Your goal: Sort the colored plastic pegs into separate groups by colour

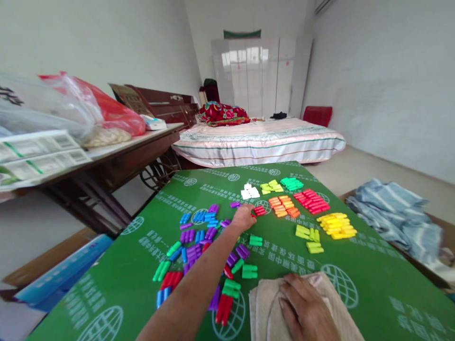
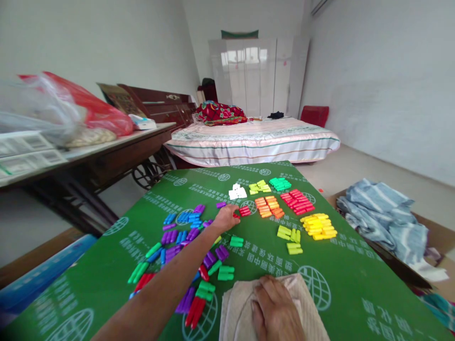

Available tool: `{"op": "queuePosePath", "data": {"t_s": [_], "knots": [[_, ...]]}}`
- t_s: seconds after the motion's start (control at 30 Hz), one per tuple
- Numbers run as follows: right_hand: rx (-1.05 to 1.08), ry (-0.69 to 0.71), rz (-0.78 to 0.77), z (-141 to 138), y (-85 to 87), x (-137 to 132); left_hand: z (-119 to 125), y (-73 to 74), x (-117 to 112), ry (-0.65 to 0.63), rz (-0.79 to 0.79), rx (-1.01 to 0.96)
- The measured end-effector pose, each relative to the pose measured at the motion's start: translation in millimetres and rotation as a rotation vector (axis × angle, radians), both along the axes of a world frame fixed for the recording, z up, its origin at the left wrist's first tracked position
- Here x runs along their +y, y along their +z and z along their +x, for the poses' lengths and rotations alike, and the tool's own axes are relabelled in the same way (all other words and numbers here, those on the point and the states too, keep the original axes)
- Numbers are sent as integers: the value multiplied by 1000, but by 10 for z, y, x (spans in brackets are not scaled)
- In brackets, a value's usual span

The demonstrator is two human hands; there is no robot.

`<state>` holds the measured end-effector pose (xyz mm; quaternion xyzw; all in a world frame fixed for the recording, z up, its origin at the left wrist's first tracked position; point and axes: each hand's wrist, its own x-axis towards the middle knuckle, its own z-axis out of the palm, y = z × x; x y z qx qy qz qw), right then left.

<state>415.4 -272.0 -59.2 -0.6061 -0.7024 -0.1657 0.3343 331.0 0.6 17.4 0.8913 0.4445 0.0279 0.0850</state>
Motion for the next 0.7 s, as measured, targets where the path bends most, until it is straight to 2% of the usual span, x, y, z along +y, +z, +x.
{"op": "queuePosePath", "data": {"t_s": [0.13, 0.47, 0.7], "knots": [[82, -56, 5, -78, 37, -8, -81, -11, -5, 14, 9, -25], [133, -37, -1, -95, 66, -39, -327, 7, 4, 83, -16, -9], [109, -35, 13, -80, 76, -28, -339, 44, -9, 74, -19, 16]]}}
